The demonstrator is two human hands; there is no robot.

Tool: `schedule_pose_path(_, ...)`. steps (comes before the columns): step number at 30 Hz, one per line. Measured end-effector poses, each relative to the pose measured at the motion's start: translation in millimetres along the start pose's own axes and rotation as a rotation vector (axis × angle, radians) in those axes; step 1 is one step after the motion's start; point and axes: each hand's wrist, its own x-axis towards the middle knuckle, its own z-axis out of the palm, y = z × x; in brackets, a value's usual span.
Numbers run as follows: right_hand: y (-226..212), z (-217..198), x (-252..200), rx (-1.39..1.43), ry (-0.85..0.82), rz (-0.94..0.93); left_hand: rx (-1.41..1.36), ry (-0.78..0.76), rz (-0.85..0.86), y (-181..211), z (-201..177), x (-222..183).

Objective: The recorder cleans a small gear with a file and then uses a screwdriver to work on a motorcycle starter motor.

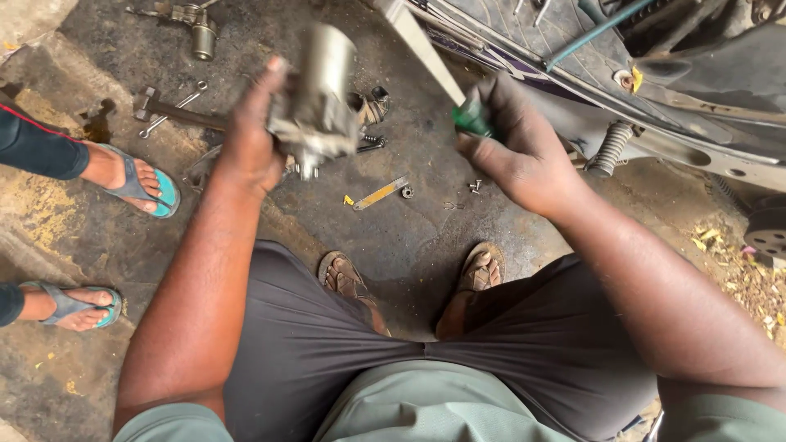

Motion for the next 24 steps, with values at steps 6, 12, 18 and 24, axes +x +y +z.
schedule_pose_path(6, -2, 16, 16, -0.170, 0.117, -0.066, -0.078, -0.370, -0.284, -22, 40, -14)
schedule_pose_path(12, 20, 16, 16, 0.151, 0.056, 0.336, -0.132, -0.236, -0.417, -48, 27, -3)
schedule_pose_path(18, 23, 31, 18, 0.214, 0.104, 0.400, -0.215, -0.113, -0.252, -53, 31, -4)
schedule_pose_path(24, 34, 53, 28, 0.226, 0.253, 0.470, -0.156, 0.006, -0.097, -79, 48, -4)
